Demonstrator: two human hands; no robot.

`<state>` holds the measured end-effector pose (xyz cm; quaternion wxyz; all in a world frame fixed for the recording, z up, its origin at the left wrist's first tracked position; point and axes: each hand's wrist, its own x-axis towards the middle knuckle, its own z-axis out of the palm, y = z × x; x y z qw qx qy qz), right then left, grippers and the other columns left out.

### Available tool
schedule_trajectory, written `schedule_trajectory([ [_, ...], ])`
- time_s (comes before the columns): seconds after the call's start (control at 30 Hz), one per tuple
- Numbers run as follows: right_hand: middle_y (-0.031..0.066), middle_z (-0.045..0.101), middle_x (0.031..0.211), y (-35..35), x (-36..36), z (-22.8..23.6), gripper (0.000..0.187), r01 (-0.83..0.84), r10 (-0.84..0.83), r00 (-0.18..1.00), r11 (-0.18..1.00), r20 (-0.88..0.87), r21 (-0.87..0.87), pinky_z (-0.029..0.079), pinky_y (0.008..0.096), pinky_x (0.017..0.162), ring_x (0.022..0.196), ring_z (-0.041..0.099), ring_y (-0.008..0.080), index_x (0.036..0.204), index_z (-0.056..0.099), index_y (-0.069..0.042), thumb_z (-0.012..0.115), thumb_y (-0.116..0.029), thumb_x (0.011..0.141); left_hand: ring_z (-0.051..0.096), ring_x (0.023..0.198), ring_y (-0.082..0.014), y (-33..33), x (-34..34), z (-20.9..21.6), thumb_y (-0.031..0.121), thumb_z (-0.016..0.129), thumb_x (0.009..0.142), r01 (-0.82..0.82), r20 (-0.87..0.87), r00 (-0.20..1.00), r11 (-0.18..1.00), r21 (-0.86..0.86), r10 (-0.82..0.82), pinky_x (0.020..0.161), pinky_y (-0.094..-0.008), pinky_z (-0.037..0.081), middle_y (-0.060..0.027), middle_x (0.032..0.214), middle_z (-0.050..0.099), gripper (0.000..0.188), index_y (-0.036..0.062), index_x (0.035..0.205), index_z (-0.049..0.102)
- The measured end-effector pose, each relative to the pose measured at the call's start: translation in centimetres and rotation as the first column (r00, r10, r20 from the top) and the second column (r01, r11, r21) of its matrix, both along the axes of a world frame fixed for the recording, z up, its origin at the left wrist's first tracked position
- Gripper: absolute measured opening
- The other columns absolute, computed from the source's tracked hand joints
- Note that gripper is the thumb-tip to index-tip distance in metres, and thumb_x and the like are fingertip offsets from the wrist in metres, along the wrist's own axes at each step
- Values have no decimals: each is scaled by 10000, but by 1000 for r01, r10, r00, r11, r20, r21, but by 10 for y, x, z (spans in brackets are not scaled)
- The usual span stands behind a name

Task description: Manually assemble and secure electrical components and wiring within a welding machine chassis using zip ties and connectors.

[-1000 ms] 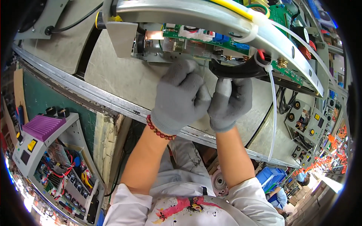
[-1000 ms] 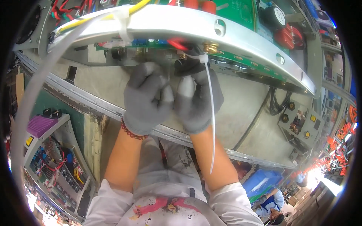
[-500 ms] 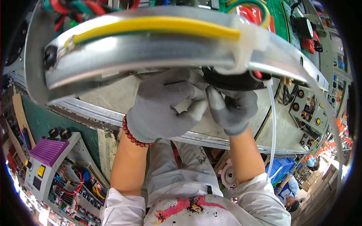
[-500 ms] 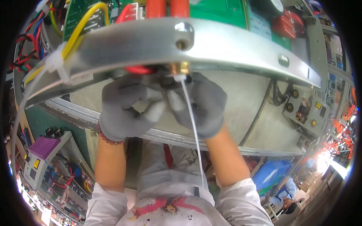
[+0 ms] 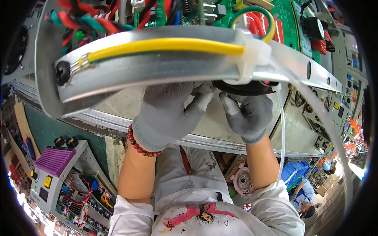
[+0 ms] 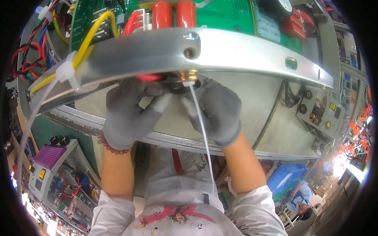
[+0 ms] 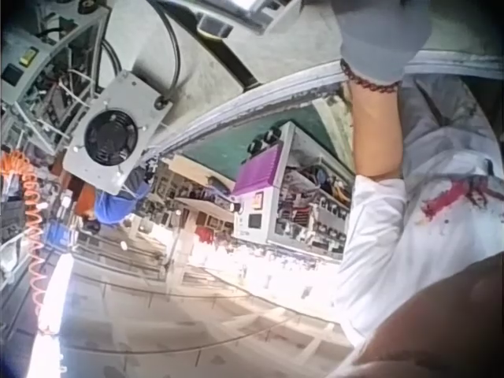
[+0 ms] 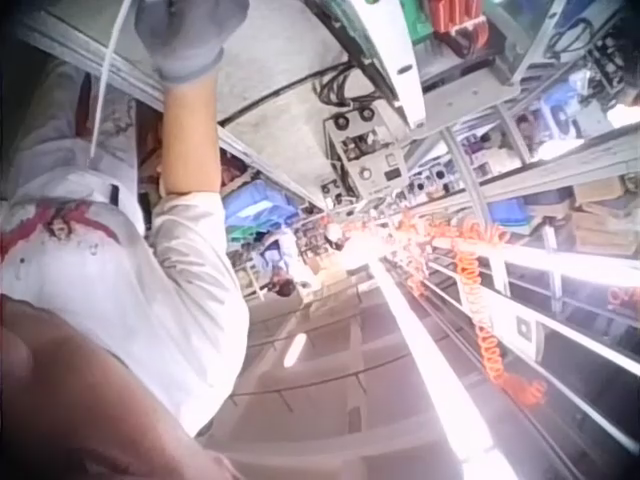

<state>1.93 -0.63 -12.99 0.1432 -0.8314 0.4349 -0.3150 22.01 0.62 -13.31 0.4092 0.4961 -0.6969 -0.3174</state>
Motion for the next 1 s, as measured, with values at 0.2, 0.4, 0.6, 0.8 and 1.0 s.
schedule_trajectory([
  [0.2, 114, 565, 622, -1, 0, -1, 165, 12, -12, 999, 1000, 42, -17, 480, 350, 514, 553, 595, 303, 717, 614, -63, 773, -107, 731, 694, 775, -169, -1, -2, 0, 7, 715, 786, 14, -30, 999, 1000, 3, -14, 714, -266, 554, -92, 866, 689, 195, 21, 901, 557],
  [0.4, 93, 563, 620, 0, 0, -3, 149, 41, -41, 997, 999, 65, 3, 454, 337, 489, 526, 577, 274, 754, 652, -68, 785, -132, 730, 695, 766, -159, -1, -3, 2, 3, 698, 795, -6, -62, 998, 1000, 19, 7, 707, -262, 557, -89, 858, 685, 159, 16, 903, 580],
  [0.6, 79, 565, 625, -2, 2, 1, 131, 27, -29, 995, 999, 97, 18, 454, 330, 497, 537, 582, 260, 822, 694, -79, 779, -120, 731, 680, 758, -235, -2, -6, 0, 36, 684, 798, -10, -95, 995, 1000, 21, 11, 679, -324, 545, -96, 852, 669, 136, 32, 909, 605],
  [0.8, 100, 625, 697, -2, 0, 0, 152, 37, -47, 991, 996, 122, 84, 484, 330, 539, 587, 621, 275, 851, 701, -67, 778, -114, 728, 654, 713, -294, -2, -8, -1, 67, 671, 806, -19, -120, 993, 1000, -15, 17, 634, -373, 522, -97, 812, 647, 108, 61, 883, 595],
  [1.0, 137, 668, 774, -3, -2, -5, 156, 14, -34, 986, 992, 163, 125, 513, 334, 583, 645, 659, 295, 840, 684, -46, 771, -107, 726, 678, 749, -247, -2, -7, 6, 58, 695, 799, 7, -84, 996, 1000, 12, -6, 658, -334, 538, -102, 851, 669, 118, 42, 871, 603],
])
